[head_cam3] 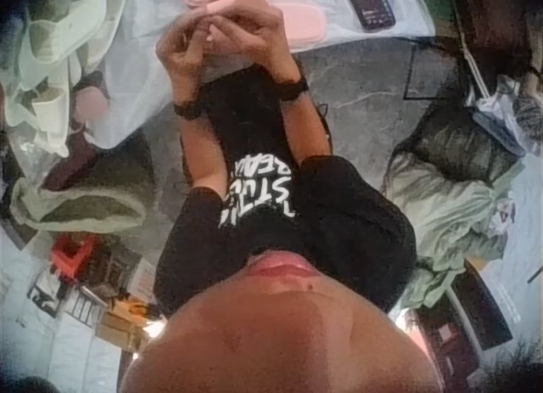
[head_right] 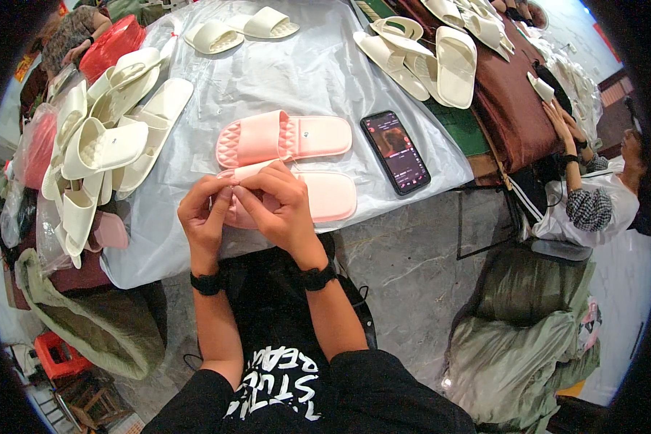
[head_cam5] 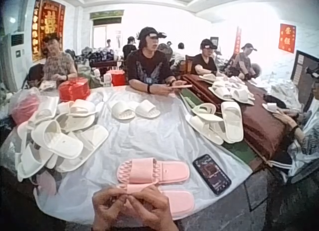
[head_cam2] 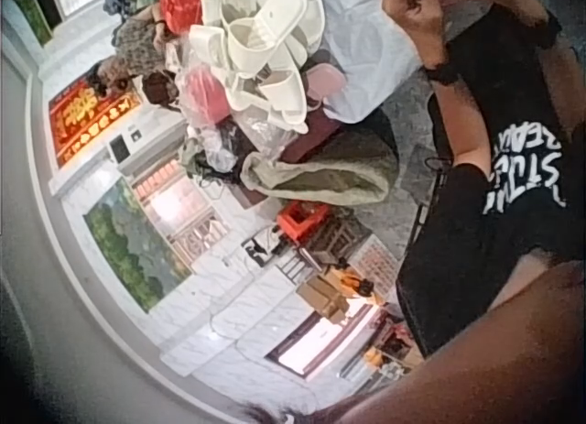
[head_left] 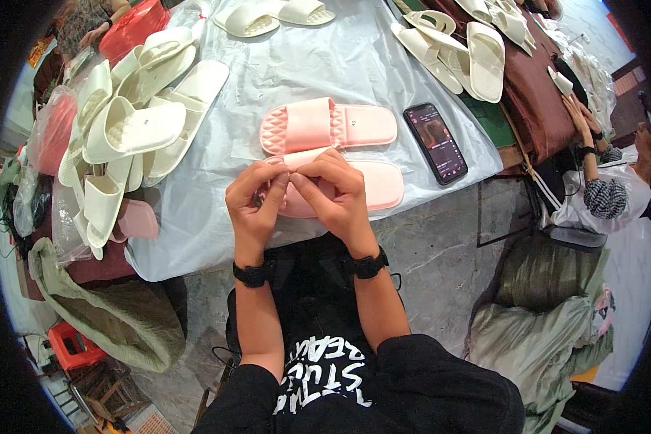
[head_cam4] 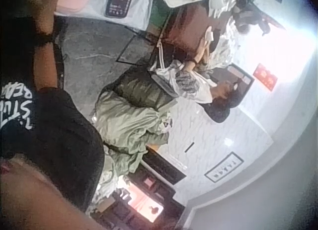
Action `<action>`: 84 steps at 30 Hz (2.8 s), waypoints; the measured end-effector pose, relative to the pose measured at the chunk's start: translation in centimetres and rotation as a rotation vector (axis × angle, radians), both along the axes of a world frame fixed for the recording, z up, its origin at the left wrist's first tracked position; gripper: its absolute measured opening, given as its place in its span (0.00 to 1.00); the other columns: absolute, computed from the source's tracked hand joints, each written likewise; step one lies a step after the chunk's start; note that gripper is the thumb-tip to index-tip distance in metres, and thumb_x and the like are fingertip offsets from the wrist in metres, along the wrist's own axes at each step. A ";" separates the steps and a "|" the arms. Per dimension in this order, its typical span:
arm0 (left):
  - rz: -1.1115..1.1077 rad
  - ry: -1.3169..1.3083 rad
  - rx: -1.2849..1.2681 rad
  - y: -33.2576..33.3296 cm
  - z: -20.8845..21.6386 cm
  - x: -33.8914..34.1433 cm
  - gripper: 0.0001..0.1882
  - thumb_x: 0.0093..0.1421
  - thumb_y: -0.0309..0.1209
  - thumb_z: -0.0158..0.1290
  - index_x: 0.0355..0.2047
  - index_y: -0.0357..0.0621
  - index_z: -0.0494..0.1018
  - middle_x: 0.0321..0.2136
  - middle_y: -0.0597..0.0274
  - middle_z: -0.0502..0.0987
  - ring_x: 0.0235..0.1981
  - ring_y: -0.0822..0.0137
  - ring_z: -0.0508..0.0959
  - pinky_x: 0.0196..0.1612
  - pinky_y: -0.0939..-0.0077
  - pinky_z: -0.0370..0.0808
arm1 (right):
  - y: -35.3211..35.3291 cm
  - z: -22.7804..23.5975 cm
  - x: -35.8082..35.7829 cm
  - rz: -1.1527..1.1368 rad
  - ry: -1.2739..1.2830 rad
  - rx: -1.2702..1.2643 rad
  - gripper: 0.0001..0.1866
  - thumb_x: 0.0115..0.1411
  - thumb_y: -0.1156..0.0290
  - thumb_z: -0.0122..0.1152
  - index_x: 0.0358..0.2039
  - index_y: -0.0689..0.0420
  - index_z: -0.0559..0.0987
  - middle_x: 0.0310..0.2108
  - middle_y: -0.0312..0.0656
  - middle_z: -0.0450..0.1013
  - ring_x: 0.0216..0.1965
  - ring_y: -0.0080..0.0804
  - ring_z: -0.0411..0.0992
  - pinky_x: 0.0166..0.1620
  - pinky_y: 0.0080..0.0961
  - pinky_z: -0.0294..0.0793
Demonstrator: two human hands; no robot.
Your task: Manually attaching the upper straps to the soles of slippers.
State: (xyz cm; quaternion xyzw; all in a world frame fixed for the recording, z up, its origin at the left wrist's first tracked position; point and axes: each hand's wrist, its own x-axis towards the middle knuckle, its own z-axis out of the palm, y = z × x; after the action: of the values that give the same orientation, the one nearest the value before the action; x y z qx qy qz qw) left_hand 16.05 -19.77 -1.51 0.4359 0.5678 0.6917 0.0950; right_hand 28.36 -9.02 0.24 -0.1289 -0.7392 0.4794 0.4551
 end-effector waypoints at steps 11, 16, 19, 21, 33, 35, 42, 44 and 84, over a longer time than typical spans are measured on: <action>0.060 0.096 -0.043 0.0 0.4 0.0 0.08 0.62 0.17 0.61 0.40 0.37 0.85 0.32 0.63 0.83 0.26 0.77 0.74 0.29 0.82 0.66 | -0.4 0.3 0.3 0.002 -0.016 -0.103 0.04 0.59 0.79 0.72 0.35 0.62 0.86 0.29 0.39 0.80 0.33 0.31 0.74 0.36 0.26 0.71; 0.047 0.114 -0.038 0.0 0.9 0.1 0.08 0.62 0.17 0.62 0.40 0.36 0.85 0.30 0.63 0.81 0.25 0.77 0.74 0.28 0.81 0.66 | -0.4 0.2 0.4 -0.006 -0.030 -0.096 0.03 0.59 0.79 0.72 0.34 0.62 0.86 0.29 0.39 0.79 0.33 0.31 0.74 0.36 0.26 0.71; 0.050 0.133 -0.034 0.0 0.9 0.1 0.08 0.61 0.16 0.62 0.40 0.35 0.85 0.29 0.64 0.80 0.25 0.77 0.74 0.28 0.81 0.67 | -0.4 0.1 0.3 -0.002 -0.014 -0.108 0.03 0.59 0.79 0.72 0.34 0.63 0.85 0.28 0.39 0.79 0.32 0.31 0.73 0.35 0.26 0.70; 0.051 0.151 -0.033 0.0 1.0 0.1 0.08 0.61 0.16 0.63 0.40 0.35 0.85 0.28 0.64 0.79 0.25 0.77 0.74 0.28 0.81 0.67 | -0.3 0.0 0.3 -0.004 -0.025 -0.109 0.03 0.59 0.79 0.72 0.33 0.63 0.85 0.28 0.39 0.78 0.32 0.31 0.73 0.35 0.26 0.70; 0.046 0.137 -0.058 -0.2 1.0 0.1 0.08 0.61 0.15 0.62 0.39 0.35 0.85 0.30 0.63 0.79 0.27 0.75 0.75 0.30 0.80 0.68 | -0.3 0.1 0.3 -0.002 -0.021 -0.084 0.02 0.59 0.79 0.70 0.31 0.63 0.84 0.27 0.39 0.78 0.32 0.30 0.73 0.35 0.27 0.70; 0.034 0.139 -0.045 -0.1 0.8 0.1 0.07 0.61 0.15 0.63 0.39 0.35 0.85 0.30 0.63 0.80 0.27 0.75 0.75 0.30 0.80 0.69 | -0.2 0.0 0.3 -0.003 -0.026 -0.081 0.02 0.60 0.79 0.70 0.31 0.63 0.84 0.27 0.39 0.78 0.32 0.30 0.73 0.35 0.27 0.70; 0.041 0.157 -0.040 0.0 0.7 0.0 0.08 0.61 0.16 0.64 0.40 0.36 0.85 0.31 0.63 0.80 0.27 0.75 0.75 0.30 0.80 0.69 | -0.4 0.2 0.3 -0.013 -0.017 -0.123 0.02 0.60 0.78 0.70 0.32 0.63 0.84 0.27 0.39 0.79 0.31 0.30 0.73 0.34 0.27 0.70; 0.038 0.129 -0.048 0.0 0.7 0.0 0.08 0.60 0.16 0.64 0.40 0.36 0.86 0.31 0.63 0.80 0.27 0.75 0.75 0.30 0.80 0.68 | -0.4 0.2 0.3 -0.014 -0.017 -0.131 0.02 0.60 0.78 0.70 0.32 0.63 0.84 0.27 0.39 0.79 0.31 0.30 0.73 0.34 0.27 0.70; 0.074 0.072 0.002 0.5 0.3 0.0 0.10 0.58 0.16 0.66 0.39 0.42 0.86 0.37 0.64 0.81 0.32 0.76 0.78 0.30 0.82 0.71 | -0.4 -0.6 0.5 0.105 0.017 -0.344 0.02 0.67 0.79 0.66 0.35 0.64 0.83 0.32 0.33 0.72 0.31 0.16 0.67 0.33 0.16 0.63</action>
State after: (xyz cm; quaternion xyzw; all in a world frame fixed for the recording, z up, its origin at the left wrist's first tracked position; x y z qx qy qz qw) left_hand 16.07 -19.31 -1.19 0.4394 0.5860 0.6791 0.0486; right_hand 28.87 -9.43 -0.35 -0.1623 -0.6482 0.6228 0.4069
